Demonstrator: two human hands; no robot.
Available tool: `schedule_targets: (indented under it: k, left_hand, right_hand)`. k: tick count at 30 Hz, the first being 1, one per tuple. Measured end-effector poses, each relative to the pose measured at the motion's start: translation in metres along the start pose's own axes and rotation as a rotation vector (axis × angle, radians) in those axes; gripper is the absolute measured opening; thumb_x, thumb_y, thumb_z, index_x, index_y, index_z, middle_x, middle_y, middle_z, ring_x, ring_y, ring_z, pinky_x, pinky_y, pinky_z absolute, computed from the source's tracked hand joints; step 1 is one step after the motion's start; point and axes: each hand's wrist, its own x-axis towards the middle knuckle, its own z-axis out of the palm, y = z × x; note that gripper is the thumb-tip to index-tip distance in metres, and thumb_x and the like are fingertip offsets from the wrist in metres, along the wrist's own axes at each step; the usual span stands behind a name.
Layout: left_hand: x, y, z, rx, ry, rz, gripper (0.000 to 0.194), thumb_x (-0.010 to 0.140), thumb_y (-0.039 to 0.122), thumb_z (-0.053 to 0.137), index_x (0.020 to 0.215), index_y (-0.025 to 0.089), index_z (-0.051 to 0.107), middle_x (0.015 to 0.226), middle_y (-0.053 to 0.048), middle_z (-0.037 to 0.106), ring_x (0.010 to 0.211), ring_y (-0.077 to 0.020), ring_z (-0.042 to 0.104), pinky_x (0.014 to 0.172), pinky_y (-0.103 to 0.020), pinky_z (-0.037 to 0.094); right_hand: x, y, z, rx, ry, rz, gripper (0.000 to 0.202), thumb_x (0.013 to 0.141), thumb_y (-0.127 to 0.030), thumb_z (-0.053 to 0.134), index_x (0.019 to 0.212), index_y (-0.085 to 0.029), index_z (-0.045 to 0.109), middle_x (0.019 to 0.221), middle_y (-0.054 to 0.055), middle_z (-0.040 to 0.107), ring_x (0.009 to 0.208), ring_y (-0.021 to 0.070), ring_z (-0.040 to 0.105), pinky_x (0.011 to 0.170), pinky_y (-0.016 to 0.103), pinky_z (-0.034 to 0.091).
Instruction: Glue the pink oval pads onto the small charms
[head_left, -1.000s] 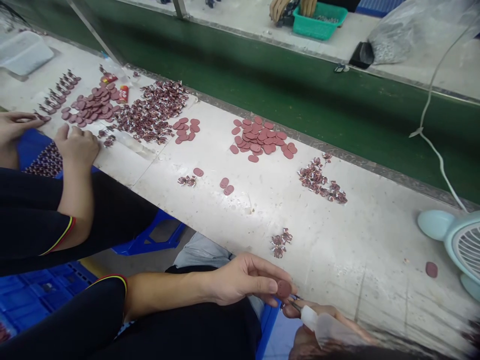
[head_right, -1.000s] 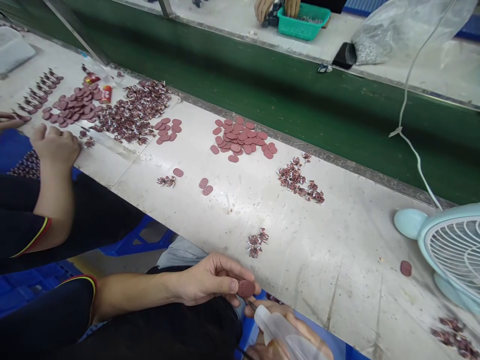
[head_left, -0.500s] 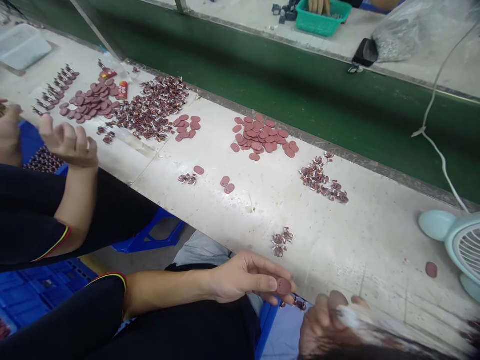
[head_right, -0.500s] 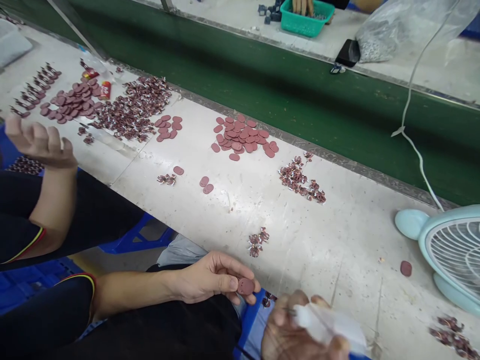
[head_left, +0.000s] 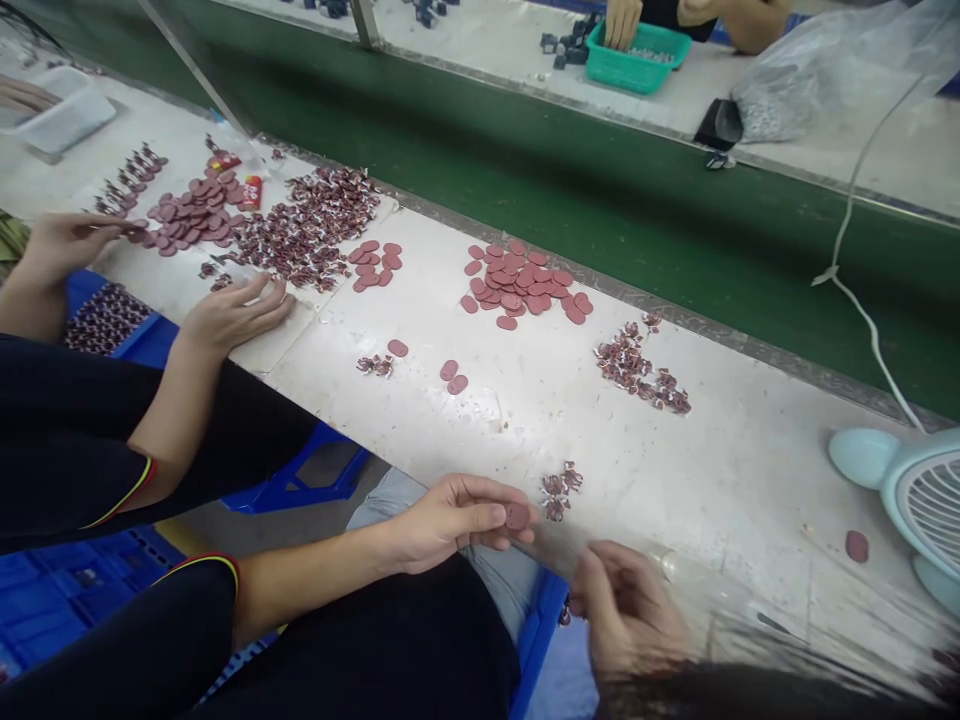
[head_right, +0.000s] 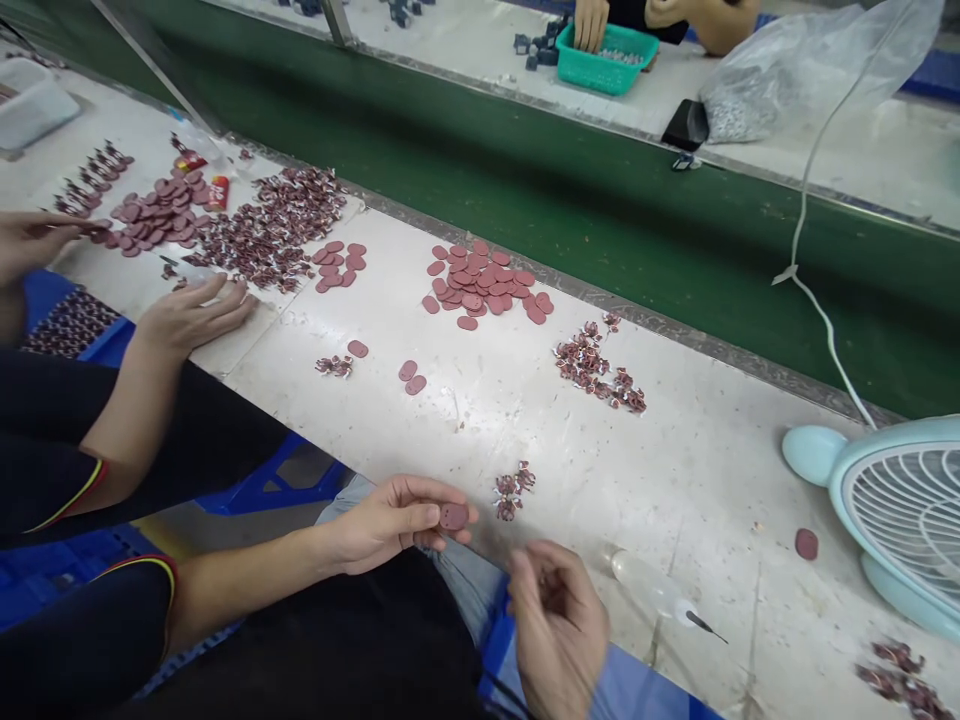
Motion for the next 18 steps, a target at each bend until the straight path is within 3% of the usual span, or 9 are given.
schedule_targets:
  k: [1, 3, 6, 9, 12, 15, 18]
  left_hand:
    - [-0.001, 0.002, 0.000, -0.010, 0.006, 0.005, 0.052, 0.079, 0.052, 0.118, 0.116, 0.021, 0.100, 0.120, -0.015, 0.097, 0.105, -0.0225, 0.095, 0.084, -0.021, 0.068]
    - [-0.001, 0.004, 0.001, -0.022, 0.009, 0.014, 0.051, 0.078, 0.050, 0.118, 0.115, 0.020, 0.100, 0.119, -0.014, 0.097, 0.105, -0.0223, 0.094, 0.085, -0.022, 0.068]
    - [-0.001, 0.004, 0.003, -0.024, 0.007, 0.020, 0.049, 0.079, 0.049, 0.118, 0.114, 0.020, 0.100, 0.118, -0.014, 0.097, 0.105, -0.0221, 0.094, 0.084, -0.023, 0.067]
    - [0.000, 0.001, 0.002, -0.024, 0.013, 0.016, 0.050, 0.079, 0.049, 0.118, 0.114, 0.019, 0.099, 0.116, -0.015, 0.097, 0.104, -0.0234, 0.094, 0.083, -0.024, 0.067]
    - [0.001, -0.002, 0.000, -0.019, 0.021, 0.008, 0.051, 0.078, 0.049, 0.118, 0.115, 0.019, 0.099, 0.117, -0.016, 0.097, 0.104, -0.0246, 0.094, 0.083, -0.025, 0.066]
    - [0.003, -0.008, -0.002, 0.005, 0.000, 0.012, 0.051, 0.079, 0.049, 0.117, 0.117, 0.020, 0.099, 0.123, -0.018, 0.096, 0.105, -0.0252, 0.094, 0.083, -0.026, 0.067]
    - [0.005, -0.014, -0.001, 0.046, -0.050, 0.029, 0.048, 0.081, 0.049, 0.116, 0.118, 0.022, 0.100, 0.126, -0.018, 0.096, 0.105, -0.0257, 0.093, 0.082, -0.028, 0.068]
  right_hand:
    - [0.001, -0.003, 0.006, -0.121, -0.023, 0.022, 0.055, 0.079, -0.085, 0.086, 0.089, -0.032, 0.078, 0.062, -0.006, 0.068, 0.058, 0.0258, 0.068, 0.062, 0.044, 0.058]
    - [0.008, -0.011, 0.019, -0.337, -0.064, 0.054, 0.054, 0.076, -0.084, 0.085, 0.090, -0.032, 0.075, 0.068, -0.004, 0.072, 0.074, 0.0304, 0.075, 0.079, 0.048, 0.060]
    - [0.021, -0.020, 0.031, -0.437, -0.114, 0.056, 0.055, 0.075, -0.081, 0.083, 0.097, -0.032, 0.071, 0.077, -0.002, 0.076, 0.085, 0.0344, 0.077, 0.087, 0.050, 0.057]
    - [0.028, -0.023, 0.028, -0.489, -0.189, 0.108, 0.049, 0.081, -0.079, 0.075, 0.097, -0.032, 0.071, 0.087, 0.003, 0.084, 0.092, 0.0364, 0.081, 0.090, 0.052, 0.058]
    - [0.025, -0.017, 0.012, -0.474, -0.230, 0.141, 0.039, 0.081, -0.070, 0.069, 0.094, -0.034, 0.075, 0.088, 0.005, 0.089, 0.089, 0.0380, 0.085, 0.090, 0.056, 0.061]
    - [0.010, -0.008, -0.006, -0.416, -0.188, 0.125, 0.039, 0.082, -0.070, 0.070, 0.094, -0.035, 0.081, 0.086, 0.004, 0.091, 0.089, 0.0376, 0.088, 0.090, 0.055, 0.066]
    - [-0.015, -0.003, -0.013, -0.026, -0.131, 0.106, 0.037, 0.082, -0.071, 0.090, 0.093, -0.036, 0.086, 0.092, 0.003, 0.093, 0.088, 0.0293, 0.090, 0.081, 0.042, 0.072]
